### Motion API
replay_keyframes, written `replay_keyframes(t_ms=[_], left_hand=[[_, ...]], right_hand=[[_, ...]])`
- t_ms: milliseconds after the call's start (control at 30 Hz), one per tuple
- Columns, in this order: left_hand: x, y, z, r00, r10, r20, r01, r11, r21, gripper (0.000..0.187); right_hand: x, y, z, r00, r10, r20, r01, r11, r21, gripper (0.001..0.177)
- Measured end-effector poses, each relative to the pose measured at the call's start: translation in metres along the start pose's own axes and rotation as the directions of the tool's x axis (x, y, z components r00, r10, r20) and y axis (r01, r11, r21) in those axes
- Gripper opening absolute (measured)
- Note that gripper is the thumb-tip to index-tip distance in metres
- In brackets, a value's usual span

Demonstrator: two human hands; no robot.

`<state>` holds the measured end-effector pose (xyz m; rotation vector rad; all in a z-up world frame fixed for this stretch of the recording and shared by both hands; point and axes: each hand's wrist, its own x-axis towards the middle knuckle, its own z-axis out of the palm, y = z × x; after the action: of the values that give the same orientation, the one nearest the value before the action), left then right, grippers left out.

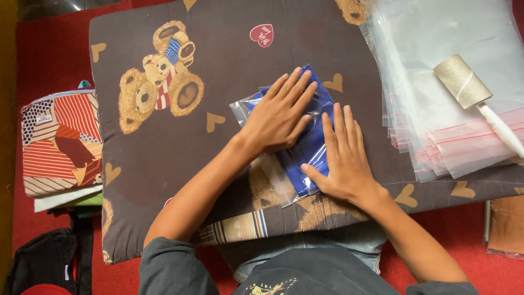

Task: Lint rolling a piece of blue fabric to remove debris and then packing it into a clear plastic zip-lock bag.

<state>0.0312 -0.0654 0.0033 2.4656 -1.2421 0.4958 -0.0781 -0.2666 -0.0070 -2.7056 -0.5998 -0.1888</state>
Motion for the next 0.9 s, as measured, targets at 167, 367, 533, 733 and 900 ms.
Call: replay_keyframes(t_ms=[167,367,533,733,900], left_hand=[[-0.014,-0.023,0.007,0.987,-0.06,0.151,0.073,0.994,-0.081,0.061],[-0.017,-0.034,0.016,0.983,-0.027,0.183,0.053,0.989,-0.139,0.065],[-0.019,-0.033,0.019,0.994,-0.031,0.102,0.049,0.984,-0.173,0.065],[-0.022,-0.025,0.015,0.988,-0.031,-0.153,0.006,0.987,-0.162,0.06],[-0.022,-0.015,0.026,0.993,-0.049,-0.104,0.039,0.995,-0.094,0.057]], right_hand=[[-0.007,-0.008,0.012,0.993,-0.035,-0.111,0.034,0.999,-0.011,0.11],[-0.01,-0.019,0.022,0.984,-0.069,-0.166,0.062,0.997,-0.051,0.106],[-0.009,-0.024,0.027,0.981,-0.066,-0.185,0.044,0.992,-0.12,0.103],[-0.005,-0.023,0.021,0.984,-0.022,-0.175,0.011,0.998,-0.064,0.1],[0.003,-0.014,0.009,0.993,-0.038,-0.116,0.029,0.997,-0.078,0.1]])
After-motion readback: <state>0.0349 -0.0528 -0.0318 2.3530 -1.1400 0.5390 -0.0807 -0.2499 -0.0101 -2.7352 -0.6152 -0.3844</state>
